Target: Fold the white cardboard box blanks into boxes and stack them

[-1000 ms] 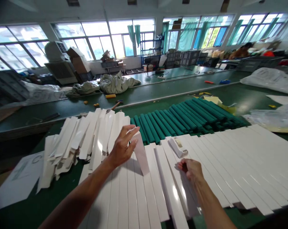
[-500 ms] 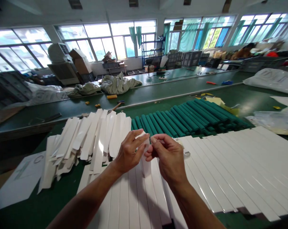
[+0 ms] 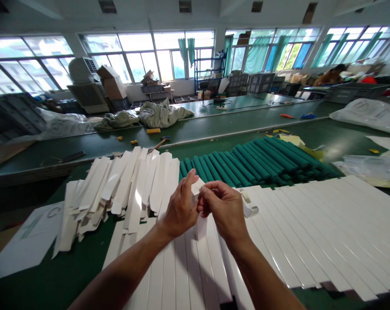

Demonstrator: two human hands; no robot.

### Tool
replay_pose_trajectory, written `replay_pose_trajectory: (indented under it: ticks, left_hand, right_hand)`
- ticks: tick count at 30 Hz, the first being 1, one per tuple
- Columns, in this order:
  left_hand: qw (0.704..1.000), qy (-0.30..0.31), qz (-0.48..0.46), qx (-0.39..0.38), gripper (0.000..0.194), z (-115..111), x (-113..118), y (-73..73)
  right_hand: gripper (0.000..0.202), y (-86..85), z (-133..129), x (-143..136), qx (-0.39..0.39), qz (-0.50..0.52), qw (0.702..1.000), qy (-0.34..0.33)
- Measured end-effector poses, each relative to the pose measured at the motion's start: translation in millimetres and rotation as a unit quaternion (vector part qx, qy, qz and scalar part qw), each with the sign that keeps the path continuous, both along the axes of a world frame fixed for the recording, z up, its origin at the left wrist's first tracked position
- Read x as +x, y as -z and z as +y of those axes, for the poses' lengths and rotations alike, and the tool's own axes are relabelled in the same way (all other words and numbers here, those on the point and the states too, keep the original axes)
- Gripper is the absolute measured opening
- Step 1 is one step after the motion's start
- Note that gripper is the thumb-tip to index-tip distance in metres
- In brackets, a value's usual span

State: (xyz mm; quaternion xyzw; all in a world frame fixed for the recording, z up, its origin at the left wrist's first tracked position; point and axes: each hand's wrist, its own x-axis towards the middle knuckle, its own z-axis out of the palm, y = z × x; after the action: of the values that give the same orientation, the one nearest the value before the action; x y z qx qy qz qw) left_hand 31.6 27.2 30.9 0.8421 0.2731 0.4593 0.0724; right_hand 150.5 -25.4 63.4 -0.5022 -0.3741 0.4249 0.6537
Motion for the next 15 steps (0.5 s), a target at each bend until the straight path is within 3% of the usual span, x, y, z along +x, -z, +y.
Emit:
replay_pose_trajectory:
  ticks: [5, 9, 12, 15]
  left_hand:
    - [1.000, 0.004, -0.020, -0.009, 0.065, -3, -1, 0.2]
    - [1.000, -0.005, -0.026, -0.009, 0.051, -3, -5, -2.0]
    - [0.999, 0.025, -0.020, -0.026, 0.039, -2, -8, -3.4]
    - [0.996, 0.077, -0.041, -0.035, 0.041, -1, -10, -5.7]
  right_hand:
    - [0.042, -13.6, 7, 6, -0.101, 0.013, 0.993, -0.052]
    - [0.038, -19.7, 14, 16, -0.176, 0.073, 0.973, -0.132]
    - [0.040, -18.3, 13, 24, -0.190, 0.075, 0.963, -0.178]
    - [0.044, -8.8, 7, 28, -0.174, 0.051, 0.968, -0.175]
